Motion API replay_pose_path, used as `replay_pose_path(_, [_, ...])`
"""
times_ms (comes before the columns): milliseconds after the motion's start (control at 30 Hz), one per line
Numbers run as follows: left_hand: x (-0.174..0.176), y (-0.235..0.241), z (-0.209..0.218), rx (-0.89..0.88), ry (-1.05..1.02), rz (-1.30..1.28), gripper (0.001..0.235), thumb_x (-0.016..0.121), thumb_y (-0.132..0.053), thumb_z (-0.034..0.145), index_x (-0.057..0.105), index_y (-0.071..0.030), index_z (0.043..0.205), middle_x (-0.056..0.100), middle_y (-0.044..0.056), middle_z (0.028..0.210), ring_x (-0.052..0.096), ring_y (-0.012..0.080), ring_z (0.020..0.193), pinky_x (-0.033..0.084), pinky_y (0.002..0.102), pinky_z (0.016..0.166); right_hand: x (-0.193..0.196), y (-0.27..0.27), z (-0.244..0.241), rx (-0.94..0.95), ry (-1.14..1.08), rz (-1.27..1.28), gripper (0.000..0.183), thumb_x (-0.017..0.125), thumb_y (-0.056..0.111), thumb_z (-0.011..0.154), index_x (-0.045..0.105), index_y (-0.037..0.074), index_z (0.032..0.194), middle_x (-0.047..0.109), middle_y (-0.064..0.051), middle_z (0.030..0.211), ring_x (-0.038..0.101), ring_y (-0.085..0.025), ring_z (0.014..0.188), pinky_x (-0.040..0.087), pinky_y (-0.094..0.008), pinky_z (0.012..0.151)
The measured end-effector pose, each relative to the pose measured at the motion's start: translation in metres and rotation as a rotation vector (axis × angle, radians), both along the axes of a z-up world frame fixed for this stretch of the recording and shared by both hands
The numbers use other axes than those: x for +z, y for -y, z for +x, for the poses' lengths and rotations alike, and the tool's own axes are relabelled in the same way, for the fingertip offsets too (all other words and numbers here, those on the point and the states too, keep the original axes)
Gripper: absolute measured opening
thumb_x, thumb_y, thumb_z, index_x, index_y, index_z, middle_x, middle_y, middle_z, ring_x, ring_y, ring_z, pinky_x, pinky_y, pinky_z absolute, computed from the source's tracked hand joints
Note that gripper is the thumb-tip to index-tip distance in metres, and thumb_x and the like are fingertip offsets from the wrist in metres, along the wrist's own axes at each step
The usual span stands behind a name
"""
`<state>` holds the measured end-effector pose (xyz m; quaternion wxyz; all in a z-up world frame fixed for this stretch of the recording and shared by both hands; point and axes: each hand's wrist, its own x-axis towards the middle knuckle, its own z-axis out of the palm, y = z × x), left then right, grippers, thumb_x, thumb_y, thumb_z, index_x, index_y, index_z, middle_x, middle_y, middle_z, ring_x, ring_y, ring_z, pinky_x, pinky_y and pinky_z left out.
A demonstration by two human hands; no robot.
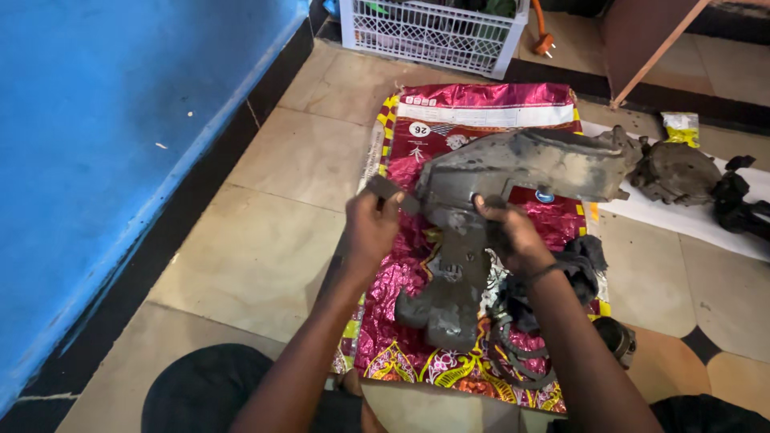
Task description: The person sits on the floor and scrubs a black metal part with a dark cloth. They then use a metal scraper to remove residue from the part. Finally, they pick up a larger, grey metal part and scrub it with the cloth.
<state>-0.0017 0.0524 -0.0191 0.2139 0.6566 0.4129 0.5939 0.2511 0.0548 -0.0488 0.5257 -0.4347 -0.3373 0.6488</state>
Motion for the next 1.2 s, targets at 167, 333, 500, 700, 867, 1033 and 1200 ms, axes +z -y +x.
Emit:
replay_pose_path(167, [0.013, 0.016, 0.002, 0.076, -0.093, 0.014, 0.01, 0.064, -0.011, 0.098, 0.066, -0.002, 0.097, 0.067, 0.017, 0.088, 0.066, 0.0362, 0.077, 0.051, 0.044, 0.069, -0.008, -0.005, -0.001, 0.015, -0.037, 0.086, 0.018, 0.074, 0.02, 0.093, 0.069, 0.006, 0.103, 0.072, -0.001, 0.094, 0.068, -0.015, 0.085, 0.056, -0.032, 0.077])
replay_pose_path(333, [0.014, 0.022, 0.013, 0.068, -0.247, 0.228, 0.014, 0.059, -0.003, 0.096, 0.064, 0.002, 0.109, 0.064, 0.02, 0.1, 0.063, 0.0401, 0.094, 0.051, 0.047, 0.083, -0.011, -0.006, 0.002, 0.022, -0.05, 0.064, 0.016, 0.072, 0.021, 0.092, 0.069, 0.008, 0.103, 0.072, 0.0, 0.094, 0.069, -0.015, 0.084, 0.056, -0.032, 0.077])
replay_pose_path(500, [-0.011, 0.035, 0.01, 0.082, -0.4, 0.316, 0.028, 0.057, 0.0, 0.082, 0.062, 0.004, 0.109, 0.063, 0.024, 0.107, 0.062, 0.0443, 0.102, 0.05, 0.049, 0.092, -0.028, -0.018, 0.0, 0.017, -0.035, 0.086, 0.018, 0.072, 0.022, 0.094, 0.069, 0.008, 0.103, 0.071, -0.001, 0.094, 0.067, -0.015, 0.084, 0.055, -0.034, 0.076])
replay_pose_path(700, [-0.022, 0.036, 0.007, 0.069, -0.323, 0.239, 0.018, 0.062, -0.004, 0.092, 0.065, 0.004, 0.108, 0.067, 0.024, 0.105, 0.064, 0.0419, 0.1, 0.051, 0.048, 0.09, -0.011, -0.02, 0.006, 0.041, -0.095, 0.109, 0.024, 0.069, 0.02, 0.092, 0.068, 0.007, 0.112, 0.074, -0.002, 0.103, 0.071, -0.018, 0.095, 0.057, -0.035, 0.089])
replay_pose_path(867, [0.011, 0.02, 0.007, 0.116, 0.067, 0.011, 0.013, 0.067, -0.011, 0.095, 0.07, 0.001, 0.097, 0.073, 0.015, 0.085, 0.071, 0.0247, 0.074, 0.056, 0.035, 0.067, -0.001, -0.007, 0.023, -0.034, -0.039, -0.04, 0.033, 0.066, 0.027, 0.094, 0.063, 0.01, 0.122, 0.074, -0.003, 0.107, 0.071, -0.021, 0.099, 0.054, -0.041, 0.088])
replay_pose_path(1033, [0.01, 0.006, 0.024, -0.003, 0.177, -0.124, 0.019, 0.067, -0.018, 0.099, 0.072, 0.001, 0.1, 0.074, 0.012, 0.079, 0.07, 0.0184, 0.069, 0.056, 0.032, 0.064, -0.019, -0.014, 0.035, -0.034, -0.177, 0.044, 0.032, 0.069, 0.021, 0.09, 0.065, 0.01, 0.119, 0.074, -0.002, 0.11, 0.071, -0.02, 0.103, 0.054, -0.039, 0.098])
replay_pose_path(1200, [0.005, -0.005, 0.023, 0.045, -0.009, -0.025, 0.02, 0.07, -0.019, 0.098, 0.073, 0.001, 0.097, 0.076, 0.015, 0.082, 0.075, 0.0205, 0.072, 0.055, 0.033, 0.065, -0.023, -0.017, 0.035, -0.022, -0.197, 0.064, 0.027, 0.07, 0.021, 0.094, 0.065, 0.007, 0.117, 0.073, -0.003, 0.109, 0.07, -0.02, 0.103, 0.053, -0.038, 0.096])
